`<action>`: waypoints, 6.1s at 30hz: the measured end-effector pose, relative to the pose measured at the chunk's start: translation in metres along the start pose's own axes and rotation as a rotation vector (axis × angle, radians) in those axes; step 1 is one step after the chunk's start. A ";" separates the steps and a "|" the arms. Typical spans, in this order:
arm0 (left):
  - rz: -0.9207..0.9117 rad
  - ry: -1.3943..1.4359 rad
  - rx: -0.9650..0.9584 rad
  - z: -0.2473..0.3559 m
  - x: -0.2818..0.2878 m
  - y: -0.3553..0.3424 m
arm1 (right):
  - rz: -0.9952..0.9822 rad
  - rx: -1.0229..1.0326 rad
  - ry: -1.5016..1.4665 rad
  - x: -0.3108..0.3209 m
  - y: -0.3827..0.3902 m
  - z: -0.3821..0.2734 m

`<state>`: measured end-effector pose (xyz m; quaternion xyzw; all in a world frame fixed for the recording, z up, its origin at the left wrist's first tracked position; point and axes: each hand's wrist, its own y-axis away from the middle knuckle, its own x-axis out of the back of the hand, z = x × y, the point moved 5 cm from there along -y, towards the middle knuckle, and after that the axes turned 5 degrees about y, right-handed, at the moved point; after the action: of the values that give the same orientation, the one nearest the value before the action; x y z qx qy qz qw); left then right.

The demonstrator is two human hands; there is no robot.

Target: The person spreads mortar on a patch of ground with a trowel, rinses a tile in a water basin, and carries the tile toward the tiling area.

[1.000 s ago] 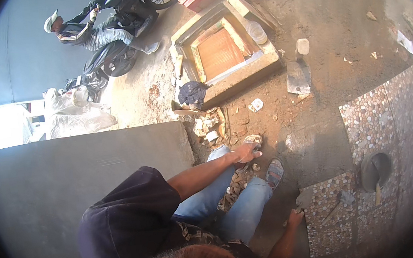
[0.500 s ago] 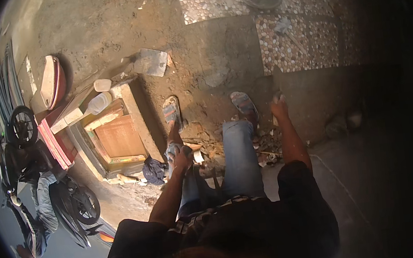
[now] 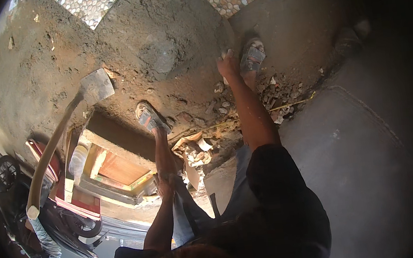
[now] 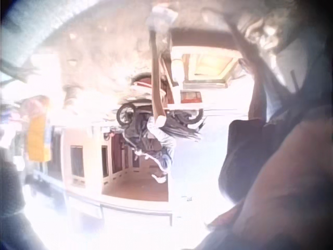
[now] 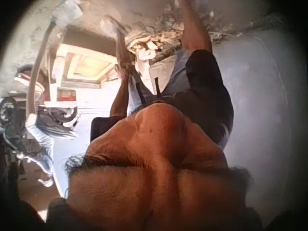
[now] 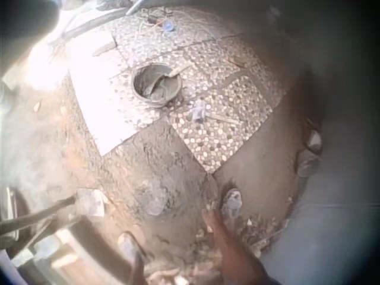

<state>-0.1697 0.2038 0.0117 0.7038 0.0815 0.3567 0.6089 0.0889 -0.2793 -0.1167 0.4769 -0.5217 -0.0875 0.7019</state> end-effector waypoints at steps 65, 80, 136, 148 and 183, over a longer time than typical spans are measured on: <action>-0.071 -0.250 0.244 0.020 -0.041 -0.012 | 0.105 0.481 -0.105 -0.183 0.001 -0.048; -0.047 -0.195 0.195 0.030 -0.037 -0.017 | -0.266 0.697 0.384 -0.086 -0.031 -0.079; -0.043 -0.078 0.274 0.011 -0.040 -0.023 | -0.093 0.713 0.454 -0.095 -0.036 -0.121; -0.067 -0.078 0.283 0.006 -0.046 -0.015 | -0.267 0.424 0.209 -0.140 0.031 -0.099; -0.063 -0.153 0.295 0.008 -0.045 -0.020 | -0.364 0.805 0.455 -0.056 -0.052 -0.247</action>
<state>-0.1915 0.1775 -0.0244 0.8079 0.1085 0.2668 0.5142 0.2852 -0.1290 -0.1933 0.8006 -0.2558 0.1061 0.5314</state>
